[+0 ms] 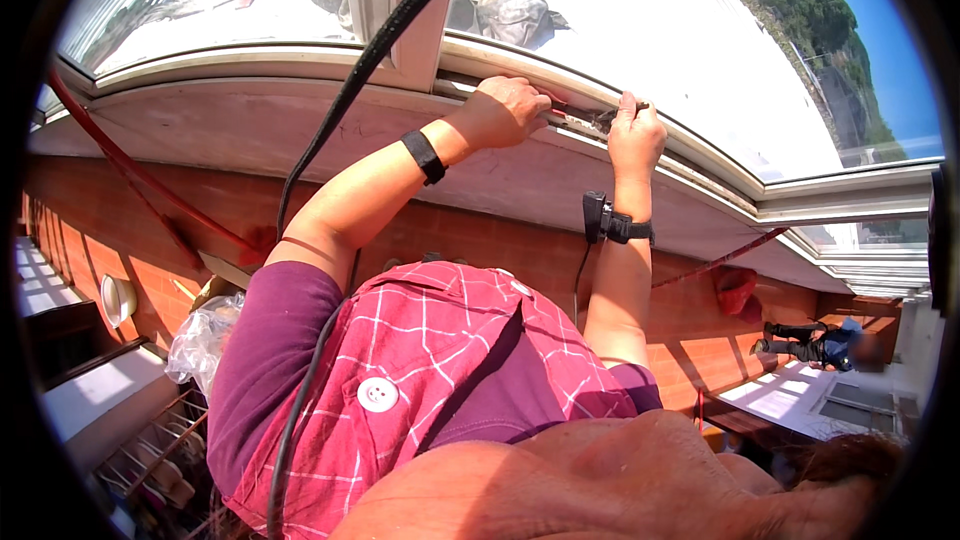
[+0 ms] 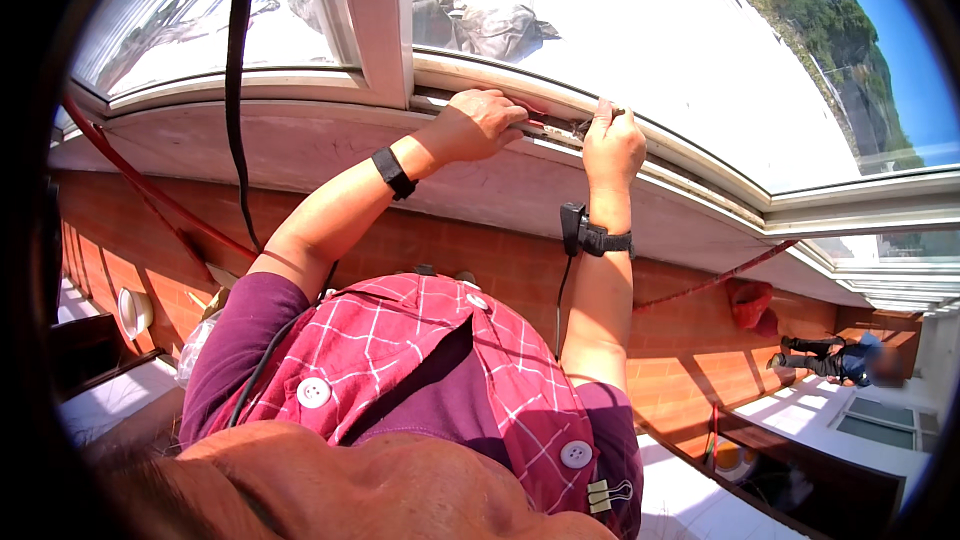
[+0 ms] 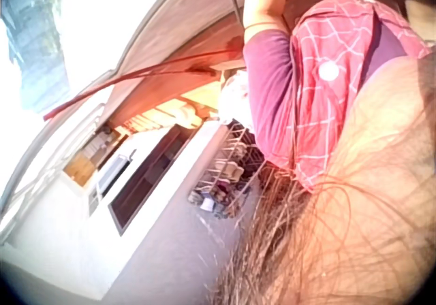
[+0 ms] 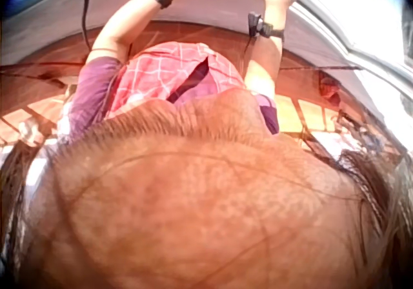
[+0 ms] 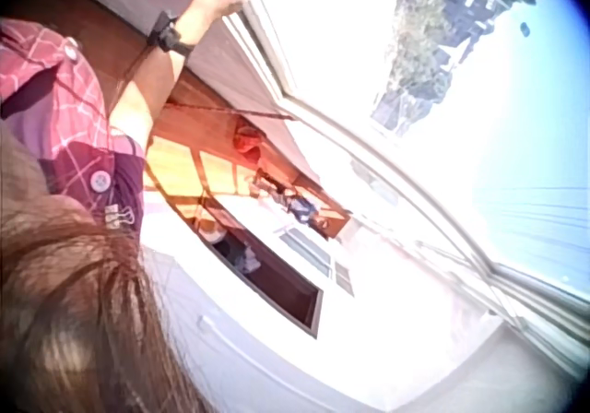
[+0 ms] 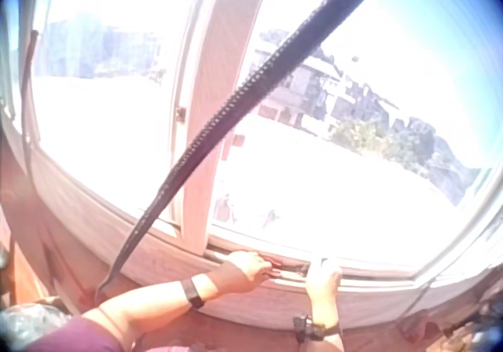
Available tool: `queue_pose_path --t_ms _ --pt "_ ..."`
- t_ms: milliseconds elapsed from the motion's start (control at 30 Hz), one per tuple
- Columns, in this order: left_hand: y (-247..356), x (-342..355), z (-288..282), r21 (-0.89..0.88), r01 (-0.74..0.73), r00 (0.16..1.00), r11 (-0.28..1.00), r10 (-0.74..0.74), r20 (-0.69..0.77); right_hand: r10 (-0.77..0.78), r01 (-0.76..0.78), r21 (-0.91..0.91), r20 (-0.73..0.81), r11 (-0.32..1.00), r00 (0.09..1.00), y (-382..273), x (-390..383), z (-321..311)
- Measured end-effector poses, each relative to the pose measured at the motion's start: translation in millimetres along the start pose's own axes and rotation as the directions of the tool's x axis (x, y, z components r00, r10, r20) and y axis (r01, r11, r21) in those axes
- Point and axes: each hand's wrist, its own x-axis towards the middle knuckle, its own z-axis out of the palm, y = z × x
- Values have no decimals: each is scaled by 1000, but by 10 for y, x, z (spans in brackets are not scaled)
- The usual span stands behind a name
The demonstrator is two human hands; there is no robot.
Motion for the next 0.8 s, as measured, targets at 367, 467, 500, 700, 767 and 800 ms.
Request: queue_pose_path --t_ms 367,467,500,700,767,800 --pt "-120 3 86 -33 -29 998 999 27 -59 188 -210 328 97 921 977 -218 -102 117" --pt "-117 2 105 -36 -41 992 999 36 -121 109 -108 123 0 987 994 -48 -32 82" --pt "-116 4 111 -39 -55 987 998 48 -151 53 -52 73 -12 996 999 -69 -41 100" --pt "-105 23 89 -31 6 994 999 -10 -109 55 -70 272 64 960 996 -264 -151 303" --pt "-128 17 91 -20 26 995 999 -28 -97 99 -96 259 1 961 995 -215 -138 188" --pt "-156 17 119 -23 24 994 999 -26 -106 84 -80 193 -12 978 996 -206 -117 120"
